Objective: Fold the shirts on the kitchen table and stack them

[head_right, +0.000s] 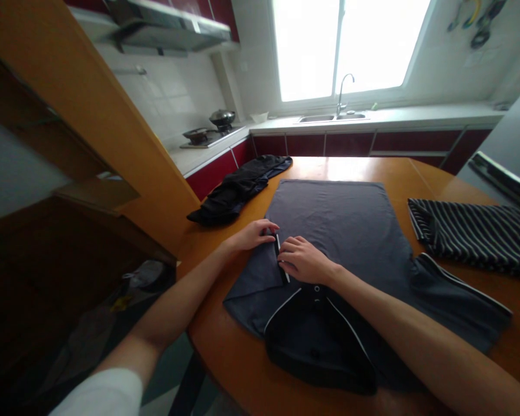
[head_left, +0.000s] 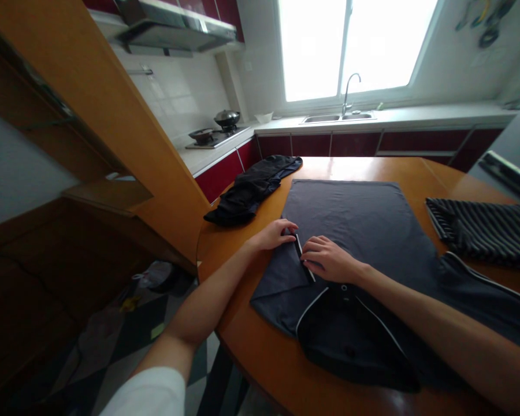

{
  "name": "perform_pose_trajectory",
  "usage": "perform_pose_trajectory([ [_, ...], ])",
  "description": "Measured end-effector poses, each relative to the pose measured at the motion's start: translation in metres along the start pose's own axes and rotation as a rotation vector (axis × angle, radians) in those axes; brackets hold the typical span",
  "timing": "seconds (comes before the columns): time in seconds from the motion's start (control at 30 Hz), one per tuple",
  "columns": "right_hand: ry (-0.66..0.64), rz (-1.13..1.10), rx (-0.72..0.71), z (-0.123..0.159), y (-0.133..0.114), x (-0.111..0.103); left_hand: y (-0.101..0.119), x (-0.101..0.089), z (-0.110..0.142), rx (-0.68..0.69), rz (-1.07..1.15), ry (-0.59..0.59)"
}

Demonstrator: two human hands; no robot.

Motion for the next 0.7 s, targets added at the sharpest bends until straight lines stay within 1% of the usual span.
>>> perform_pose_trajectory([
  [0.13, -0.036, -0.038, -0.047, 0.001, -0.005, 0.000, 0.005, 0.008, -0.002, 0.040, 0.083, -0.041],
  [0.3, -0.116, -0.071, -0.109, 0.004, -0.014, 0.004, 0.009, 0.004, -0.004, 0.064, 0.106, -0.025],
  [0.4, -0.148, -0.048, -0.122, 0.006, -0.017, 0.007, 0.007, 0.004, -0.004, 0.055, 0.109, -0.012],
  [0.53, -0.154, 0.015, -0.157, 0.008, -0.023, 0.008, 0.004, 0.006, -0.003, 0.043, 0.108, -0.015],
  [0.7, -0.184, 0.054, -0.180, 0.008, -0.032, 0.008, 0.004, 0.005, -0.004, 0.068, 0.093, -0.005],
])
Point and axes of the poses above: each hand's wrist, its own z-axis away from the middle knuckle, its own x-axis out of the palm, y = z × x, the point moved 10 cm from there along -z, towards the middle knuckle, and after that the axes turned 10 degrees about x, right-handed, at the moved point
